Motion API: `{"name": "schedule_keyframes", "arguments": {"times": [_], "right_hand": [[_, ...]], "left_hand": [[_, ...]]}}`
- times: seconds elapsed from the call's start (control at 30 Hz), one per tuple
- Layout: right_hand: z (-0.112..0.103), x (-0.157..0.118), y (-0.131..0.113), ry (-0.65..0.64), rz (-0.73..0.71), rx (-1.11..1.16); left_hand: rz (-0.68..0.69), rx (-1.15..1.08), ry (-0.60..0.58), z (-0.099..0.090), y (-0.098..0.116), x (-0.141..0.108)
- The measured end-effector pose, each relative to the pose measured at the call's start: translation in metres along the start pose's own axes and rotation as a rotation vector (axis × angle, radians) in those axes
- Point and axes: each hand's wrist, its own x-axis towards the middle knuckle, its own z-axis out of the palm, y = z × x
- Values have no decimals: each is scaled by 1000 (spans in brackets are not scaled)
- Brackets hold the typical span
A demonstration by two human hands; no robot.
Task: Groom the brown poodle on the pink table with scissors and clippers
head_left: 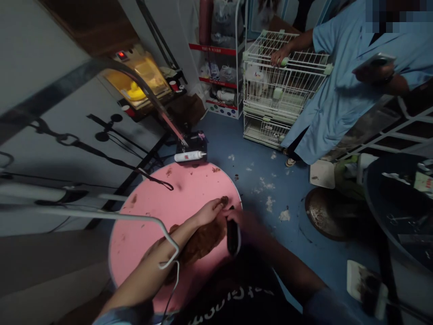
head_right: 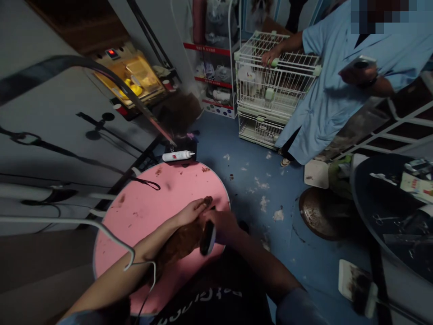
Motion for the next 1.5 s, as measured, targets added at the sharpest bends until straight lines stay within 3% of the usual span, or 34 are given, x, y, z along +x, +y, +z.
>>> {"name": "schedule_keyframes", "arguments": {"times": [0.1, 0.2, 0.27, 0.43, 0.6, 0.7, 0.83, 0.97, 1.17, 1.37, 1.5], "right_hand": [[15, -5, 3, -337, -338, -379], [16, -3, 10, -430, -656, -749], [14, -2, 12, -426, -725, -885], [13, -4, 9, -388, -679, -1003], [15, -5, 14, -291, -594, -938], [11, -7, 22, -139, -501, -699], [14, -16, 31, 140, -295, -156], [24, -20, 36, 226, -139, -5], [26, -21, 46, 183, -156, 67], [26, -21, 66, 174, -294, -12], [24, -18, 65, 139, -404, -109]], "left_hand": [[9, -13, -23, -1, -2, -3], [27, -18, -45, 0, -6, -8], [41, -24, -61, 2, -9, -10], [36, -18, -37, 7, -8, -13], [15, 57, -32, 6, -4, -16], [11, 37, 22, 3, -1, -18], [-48, -11, 72, 5, 0, -19], [-69, -44, 116, 8, -3, -18], [-75, -16, 133, 8, -1, -18], [-90, 117, 125, 6, 0, -21], [-102, 133, 109, 5, -2, -23]]}}
